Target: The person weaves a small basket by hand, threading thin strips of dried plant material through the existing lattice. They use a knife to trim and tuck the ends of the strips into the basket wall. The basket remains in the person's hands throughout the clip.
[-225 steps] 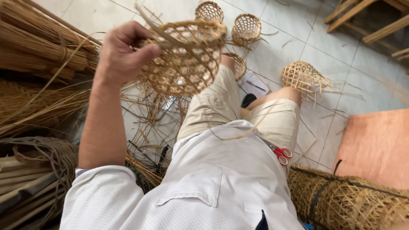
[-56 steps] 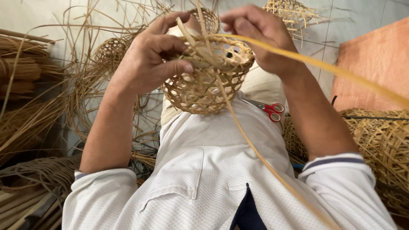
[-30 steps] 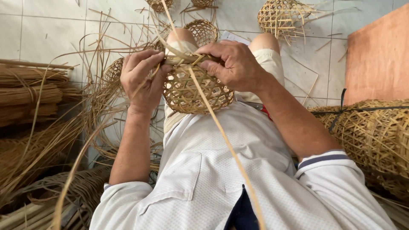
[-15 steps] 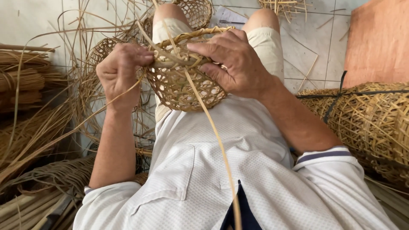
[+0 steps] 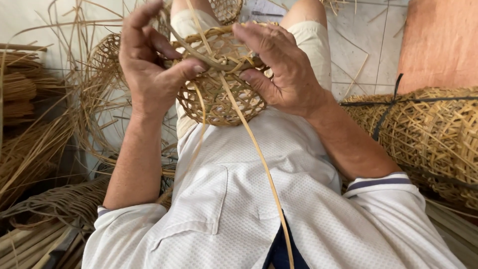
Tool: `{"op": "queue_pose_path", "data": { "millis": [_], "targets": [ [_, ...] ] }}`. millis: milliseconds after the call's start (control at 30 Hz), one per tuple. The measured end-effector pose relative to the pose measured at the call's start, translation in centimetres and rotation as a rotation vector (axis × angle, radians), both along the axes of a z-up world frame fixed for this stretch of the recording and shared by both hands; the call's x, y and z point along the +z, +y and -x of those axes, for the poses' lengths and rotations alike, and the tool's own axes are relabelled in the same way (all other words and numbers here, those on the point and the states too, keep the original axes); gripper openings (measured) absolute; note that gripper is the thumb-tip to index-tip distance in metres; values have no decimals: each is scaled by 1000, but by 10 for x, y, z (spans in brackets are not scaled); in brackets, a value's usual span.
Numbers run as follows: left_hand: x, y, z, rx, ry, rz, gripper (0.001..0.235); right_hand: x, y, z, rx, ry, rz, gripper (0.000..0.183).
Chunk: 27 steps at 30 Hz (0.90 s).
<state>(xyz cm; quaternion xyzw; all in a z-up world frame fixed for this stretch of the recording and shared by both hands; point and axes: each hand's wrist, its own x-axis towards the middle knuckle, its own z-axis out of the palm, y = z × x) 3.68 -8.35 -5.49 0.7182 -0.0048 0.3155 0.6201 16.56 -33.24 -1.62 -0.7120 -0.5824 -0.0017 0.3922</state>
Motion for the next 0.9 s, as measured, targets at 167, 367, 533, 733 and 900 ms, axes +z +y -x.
{"op": "queue_pose_path", "data": {
  "millis": [167, 367, 533, 733, 900],
  "targets": [
    [9, -4, -3, -39, -11, -150, 50, 1, -48, -7, -76, 149, 36, 64],
    [7, -11, -8, 51, -25, -120, 50, -61, -156, -1, -387, -14, 464, 15],
    [17, -17, -5, 127, -4, -291, 55, -90, -174, 30, -502, 154, 486, 27],
    [15, -15, -3, 172, -43, -396, 55, -84, -171, 12, -485, 113, 891, 36],
    [23, -12, -8, 147, -42, -471, 57, -61, -164, -4, -419, 253, 1015, 27]
  ]
}}
